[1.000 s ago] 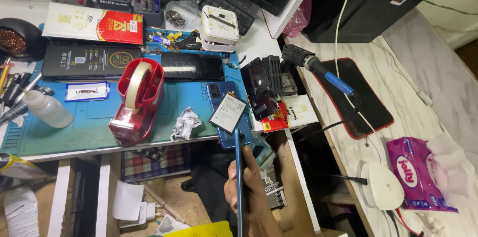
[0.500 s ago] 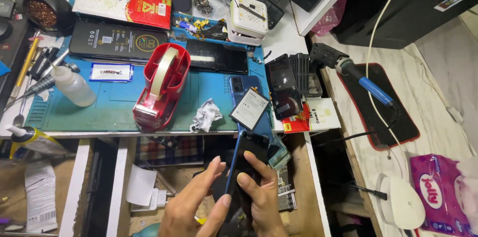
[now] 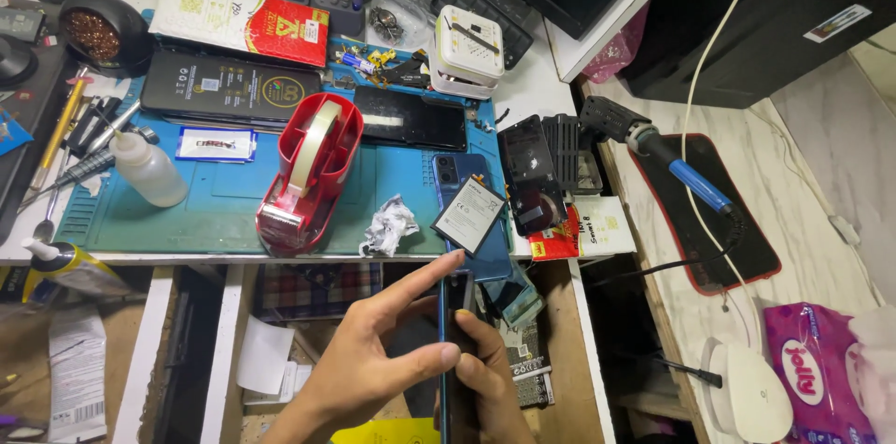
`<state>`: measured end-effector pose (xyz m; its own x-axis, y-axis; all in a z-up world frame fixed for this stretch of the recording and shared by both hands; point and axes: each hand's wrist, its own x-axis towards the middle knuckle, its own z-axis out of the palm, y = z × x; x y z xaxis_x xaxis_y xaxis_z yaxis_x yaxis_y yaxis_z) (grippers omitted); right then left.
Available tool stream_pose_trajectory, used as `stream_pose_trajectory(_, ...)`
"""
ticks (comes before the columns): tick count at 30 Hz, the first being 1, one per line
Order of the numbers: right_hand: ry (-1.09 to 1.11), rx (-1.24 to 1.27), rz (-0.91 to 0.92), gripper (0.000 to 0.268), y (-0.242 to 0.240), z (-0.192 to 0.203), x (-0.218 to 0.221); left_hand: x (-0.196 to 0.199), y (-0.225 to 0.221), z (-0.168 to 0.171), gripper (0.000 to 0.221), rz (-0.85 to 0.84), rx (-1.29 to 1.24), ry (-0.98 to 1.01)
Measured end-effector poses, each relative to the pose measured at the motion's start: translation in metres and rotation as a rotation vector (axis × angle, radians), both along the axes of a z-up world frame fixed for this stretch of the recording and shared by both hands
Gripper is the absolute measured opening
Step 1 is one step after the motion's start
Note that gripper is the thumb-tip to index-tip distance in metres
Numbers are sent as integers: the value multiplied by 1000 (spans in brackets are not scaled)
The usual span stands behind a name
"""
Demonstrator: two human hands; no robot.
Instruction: Cleaning and inspecting internal components of a mobile phone during repair
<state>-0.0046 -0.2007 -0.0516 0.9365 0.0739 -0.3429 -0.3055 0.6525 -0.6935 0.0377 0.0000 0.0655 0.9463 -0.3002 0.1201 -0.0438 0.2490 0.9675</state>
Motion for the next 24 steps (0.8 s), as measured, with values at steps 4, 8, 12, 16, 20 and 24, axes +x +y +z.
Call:
stream_pose_trajectory(4,-24,18,157,57,-11,-10,-2,8,-4,-11,35,174,44,-26)
stream_pose_trajectory(8,-28,62,208,53,-9,-5,0,14,-5,-8,37,217,64,33)
stream_pose_trajectory(12,-43,114,121,57,-10,-22,1,10,-4,-12,62,32,-98,-13)
stream_pose_trajectory(16,9,80,220,66,-18,-22,2,9,-6,-15,59,70,2,-91)
stream_pose_trajectory(20,10,-9,193,57,-13,-5,-3,19,-8,-23,17,222,-114,-66)
stream_pose_trajectory(24,-177,-34,343,44,-8,11,2,25,-7,-17,23,378,-202,194)
